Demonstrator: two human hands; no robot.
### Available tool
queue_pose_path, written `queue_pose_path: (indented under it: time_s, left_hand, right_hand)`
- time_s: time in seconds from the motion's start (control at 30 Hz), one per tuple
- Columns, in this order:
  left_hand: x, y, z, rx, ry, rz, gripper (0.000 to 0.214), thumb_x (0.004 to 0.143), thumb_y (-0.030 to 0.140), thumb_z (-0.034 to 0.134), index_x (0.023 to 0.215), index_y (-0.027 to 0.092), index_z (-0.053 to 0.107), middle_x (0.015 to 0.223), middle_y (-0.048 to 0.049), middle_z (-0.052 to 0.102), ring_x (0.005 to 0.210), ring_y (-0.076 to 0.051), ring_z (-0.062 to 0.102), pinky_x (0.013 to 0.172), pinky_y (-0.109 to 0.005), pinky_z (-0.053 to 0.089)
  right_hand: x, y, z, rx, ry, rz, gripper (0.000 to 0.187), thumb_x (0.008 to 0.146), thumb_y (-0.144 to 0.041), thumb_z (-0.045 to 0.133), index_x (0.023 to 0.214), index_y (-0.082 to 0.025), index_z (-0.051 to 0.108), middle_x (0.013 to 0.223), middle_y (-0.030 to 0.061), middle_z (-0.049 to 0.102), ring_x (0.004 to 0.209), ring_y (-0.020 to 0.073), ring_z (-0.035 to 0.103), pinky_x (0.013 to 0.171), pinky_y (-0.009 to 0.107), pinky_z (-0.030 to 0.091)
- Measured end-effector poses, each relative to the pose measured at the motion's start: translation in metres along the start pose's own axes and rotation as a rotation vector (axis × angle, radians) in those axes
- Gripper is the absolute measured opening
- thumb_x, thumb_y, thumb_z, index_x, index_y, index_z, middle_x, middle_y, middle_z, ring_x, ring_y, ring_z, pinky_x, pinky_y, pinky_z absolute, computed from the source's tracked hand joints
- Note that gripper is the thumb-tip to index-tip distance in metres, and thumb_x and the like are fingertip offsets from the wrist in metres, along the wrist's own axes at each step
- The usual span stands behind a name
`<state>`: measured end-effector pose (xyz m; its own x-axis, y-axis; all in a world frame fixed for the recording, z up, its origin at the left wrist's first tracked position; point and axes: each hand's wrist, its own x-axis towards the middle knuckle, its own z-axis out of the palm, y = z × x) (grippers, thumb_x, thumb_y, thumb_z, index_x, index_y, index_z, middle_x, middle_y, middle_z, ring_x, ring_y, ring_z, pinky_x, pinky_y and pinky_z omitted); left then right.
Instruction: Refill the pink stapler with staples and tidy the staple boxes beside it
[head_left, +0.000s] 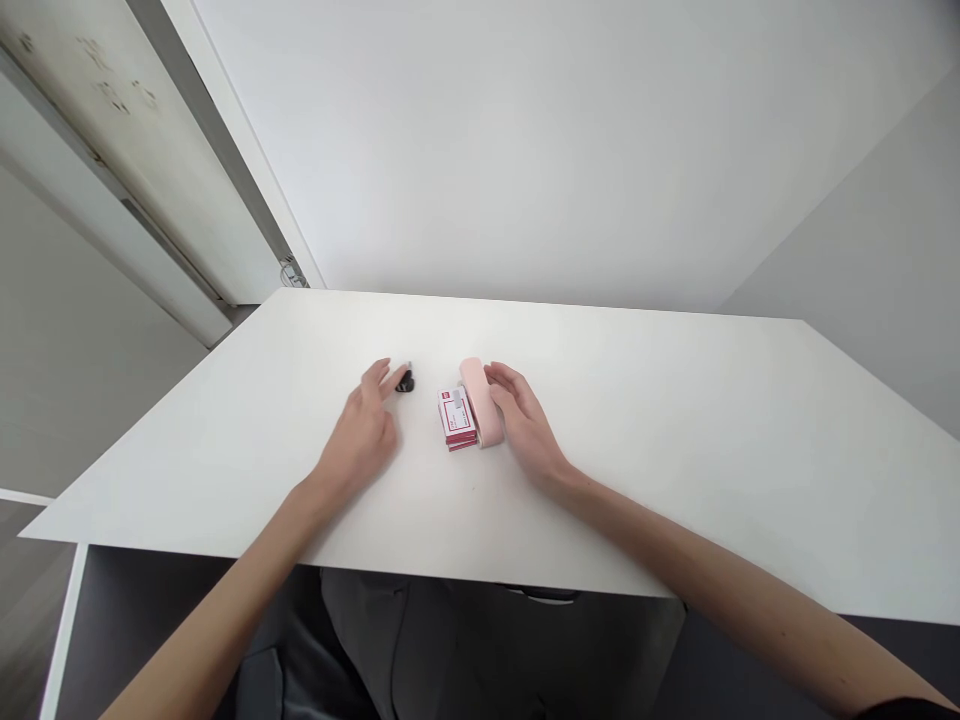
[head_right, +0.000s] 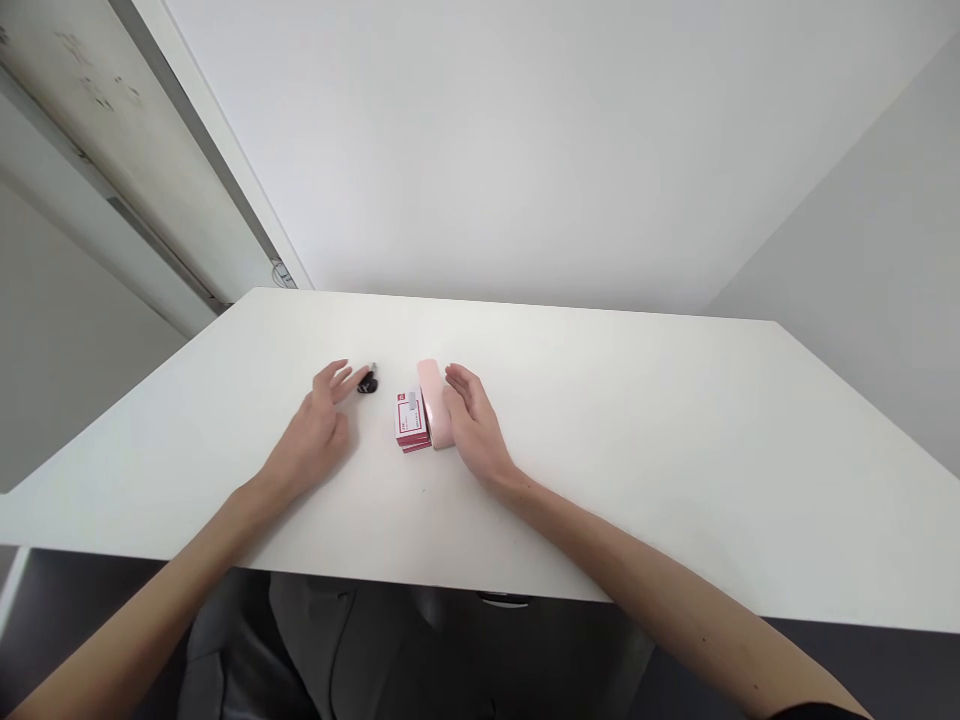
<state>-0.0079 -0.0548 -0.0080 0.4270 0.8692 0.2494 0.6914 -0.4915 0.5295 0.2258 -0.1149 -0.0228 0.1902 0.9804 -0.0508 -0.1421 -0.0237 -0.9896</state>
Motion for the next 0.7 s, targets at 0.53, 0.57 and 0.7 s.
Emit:
queue_pose_path:
  time_s: [0.53, 0.57, 0.7]
  left_hand:
    - [0.010, 0.033, 0.012, -0.440, -0.101, -0.127, 0.078, 0.083, 0.015, 0.042, 0.156, 0.024, 0.016, 0.159, -0.0131, 0.055, 0.150, -0.027, 0.050, 0.124, -0.058, 0.038]
    - [0.009, 0.031, 0.012, -0.434, -0.102, -0.155, 0.078, 0.083, 0.015, 0.042, 0.156, 0.023, 0.018, 0.156, -0.0132, 0.058, 0.149, -0.026, 0.050, 0.125, -0.058, 0.036]
    - [0.009, 0.026, 0.016, -0.422, -0.109, -0.199, 0.077, 0.081, 0.015, 0.040, 0.156, 0.019, 0.024, 0.147, -0.0128, 0.066, 0.153, -0.024, 0.045, 0.129, -0.055, 0.030]
  right_hand:
    - [0.005, 0.005, 0.000, -0.076, -0.053, -0.081, 0.047, 0.104, -0.042, 0.051, 0.149, -0.028, 0.051, 0.162, 0.0043, 0.052, 0.150, 0.0215, 0.049, 0.127, 0.043, 0.040]
    - [0.005, 0.005, 0.000, -0.079, -0.051, -0.084, 0.047, 0.104, -0.041, 0.051, 0.149, -0.028, 0.051, 0.162, 0.0044, 0.053, 0.149, 0.0215, 0.050, 0.127, 0.043, 0.040]
    - [0.006, 0.008, 0.000, -0.102, -0.038, -0.093, 0.045, 0.104, -0.041, 0.050, 0.147, -0.029, 0.052, 0.161, 0.0045, 0.054, 0.149, 0.0213, 0.050, 0.127, 0.043, 0.040]
